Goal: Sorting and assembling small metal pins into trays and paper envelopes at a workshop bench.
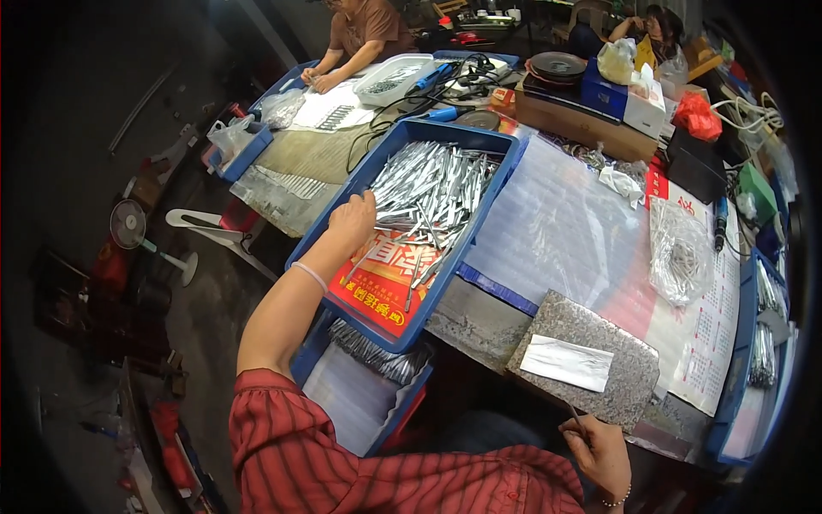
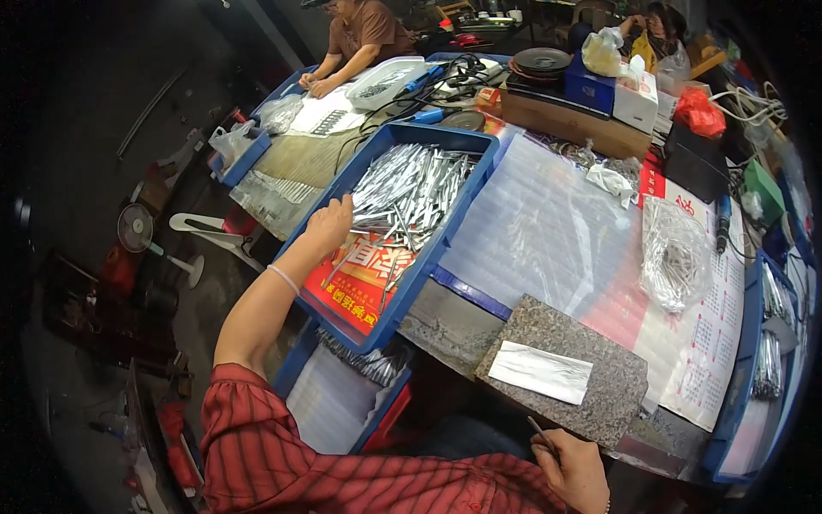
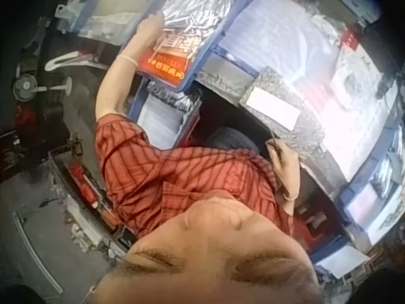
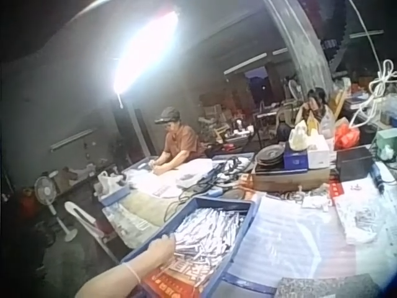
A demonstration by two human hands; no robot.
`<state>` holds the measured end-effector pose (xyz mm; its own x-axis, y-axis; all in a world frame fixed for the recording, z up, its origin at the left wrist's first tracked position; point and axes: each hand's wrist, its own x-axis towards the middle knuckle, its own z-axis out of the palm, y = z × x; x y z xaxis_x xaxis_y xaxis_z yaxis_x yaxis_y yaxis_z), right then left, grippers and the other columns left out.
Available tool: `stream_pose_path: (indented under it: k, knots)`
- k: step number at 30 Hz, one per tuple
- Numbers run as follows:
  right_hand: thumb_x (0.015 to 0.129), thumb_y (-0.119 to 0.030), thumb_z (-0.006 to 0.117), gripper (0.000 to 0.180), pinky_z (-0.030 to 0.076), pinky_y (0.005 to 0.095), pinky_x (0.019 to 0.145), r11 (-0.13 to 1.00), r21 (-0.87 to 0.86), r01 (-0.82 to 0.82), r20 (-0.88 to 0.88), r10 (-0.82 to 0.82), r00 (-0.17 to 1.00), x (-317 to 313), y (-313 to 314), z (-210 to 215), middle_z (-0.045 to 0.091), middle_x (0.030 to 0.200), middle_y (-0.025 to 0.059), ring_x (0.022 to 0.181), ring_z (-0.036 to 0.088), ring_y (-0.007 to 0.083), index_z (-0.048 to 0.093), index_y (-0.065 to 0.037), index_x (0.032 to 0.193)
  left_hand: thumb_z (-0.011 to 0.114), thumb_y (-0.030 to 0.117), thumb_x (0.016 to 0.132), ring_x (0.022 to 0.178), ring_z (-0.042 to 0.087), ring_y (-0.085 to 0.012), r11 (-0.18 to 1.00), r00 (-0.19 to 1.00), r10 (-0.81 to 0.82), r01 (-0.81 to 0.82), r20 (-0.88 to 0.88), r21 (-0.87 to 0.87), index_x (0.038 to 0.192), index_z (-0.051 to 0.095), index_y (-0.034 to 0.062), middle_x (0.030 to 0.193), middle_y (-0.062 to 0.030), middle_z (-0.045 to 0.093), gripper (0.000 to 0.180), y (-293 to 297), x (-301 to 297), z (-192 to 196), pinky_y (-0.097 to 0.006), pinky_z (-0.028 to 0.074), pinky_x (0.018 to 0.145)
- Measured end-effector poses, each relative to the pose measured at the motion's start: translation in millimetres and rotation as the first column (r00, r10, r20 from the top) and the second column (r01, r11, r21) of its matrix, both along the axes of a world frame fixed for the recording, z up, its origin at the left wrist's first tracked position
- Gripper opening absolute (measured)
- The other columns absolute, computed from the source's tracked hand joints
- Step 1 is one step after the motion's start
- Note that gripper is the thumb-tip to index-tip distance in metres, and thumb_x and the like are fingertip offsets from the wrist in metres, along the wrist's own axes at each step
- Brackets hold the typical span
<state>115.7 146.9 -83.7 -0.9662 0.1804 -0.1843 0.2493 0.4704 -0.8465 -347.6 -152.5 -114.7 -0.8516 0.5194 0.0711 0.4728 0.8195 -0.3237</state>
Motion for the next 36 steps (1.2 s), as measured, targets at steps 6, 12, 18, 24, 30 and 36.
stream_pose_path:
  k: [6,12,18,24,30,36]
  knots:
    - [0.084,-0.001,0.063,0.01,0.047,0.0285,0.057,1.0,0.004,-0.011,-0.05,0.011,0.999,2.5,-2.0,-2.6,0.065,0.07,0.0125,0.058,0.062,0.0182,0.066,0.002,0.092,0.049,0.009,0.091,0.078,0.069,-0.0386,0.999,0.999,-0.042,0.042,-0.003,-0.026,0.109,0.048,-0.0021,0.095,-0.0243,0.062,0.021,-14.7,9.4,10.6,-0.046,0.057,0.065]
    - [0.083,-0.003,0.064,0.01,0.049,0.0301,0.058,0.999,0.022,-0.024,-0.037,0.025,0.999,5.9,-5.8,-1.6,0.066,0.072,0.0144,0.059,0.064,0.0229,0.066,0.001,0.092,0.049,0.008,0.09,0.082,0.068,-0.0425,0.998,0.997,-0.067,0.067,0.047,-0.008,0.105,0.046,-0.0023,0.095,-0.0263,0.062,0.018,-20.4,29.3,30.7,-0.047,0.056,0.07]
    - [0.083,-0.004,0.064,0.011,0.051,0.0304,0.061,1.0,-0.002,-0.03,-0.001,0.03,1.0,9.9,-6.3,1.4,0.067,0.075,0.0148,0.066,0.068,0.0261,0.066,0.0,0.094,0.05,0.005,0.088,0.086,0.065,-0.0466,0.999,0.994,-0.042,0.042,0.1,0.003,0.107,0.043,-0.0018,0.099,-0.0293,0.06,0.021,-19.1,56.6,69.6,-0.051,0.054,0.075]
    - [0.084,-0.006,0.067,0.012,0.052,0.0324,0.064,0.99,0.056,-0.128,-0.05,0.13,0.99,14.9,-0.9,-8.0,0.068,0.079,0.0155,0.07,0.068,0.0305,0.065,-0.001,0.095,0.05,0.002,0.085,0.093,0.058,-0.0519,0.956,0.975,-0.211,0.193,0.062,0.223,0.108,0.04,-0.0003,0.104,-0.0307,0.057,0.025,0.6,74.9,116.4,-0.056,0.048,0.08]
    - [0.086,-0.012,0.067,0.013,0.052,0.0351,0.062,0.991,0.039,-0.131,-0.018,0.131,0.991,21.5,4.3,-4.7,0.066,0.079,0.017,0.07,0.067,0.0337,0.065,-0.002,0.095,0.059,0.003,0.081,0.102,0.056,-0.0483,0.814,0.865,-0.499,0.446,0.053,0.373,0.125,0.037,-0.0012,0.111,-0.0305,0.057,0.049,84.3,104.0,139.3,-0.052,0.047,0.085]
    - [0.089,-0.021,0.064,0.017,0.052,0.0409,0.062,0.992,0.04,-0.123,-0.048,0.125,0.991,37.8,13.2,-11.6,0.066,0.08,0.0155,0.071,0.065,0.0356,0.064,-0.005,0.096,0.057,0.0,0.078,0.098,0.058,-0.0475,0.701,0.704,-0.68,0.541,0.206,0.465,0.116,0.04,0.001,0.105,-0.0278,0.057,0.041,195.0,116.2,81.5,-0.053,0.048,0.081]
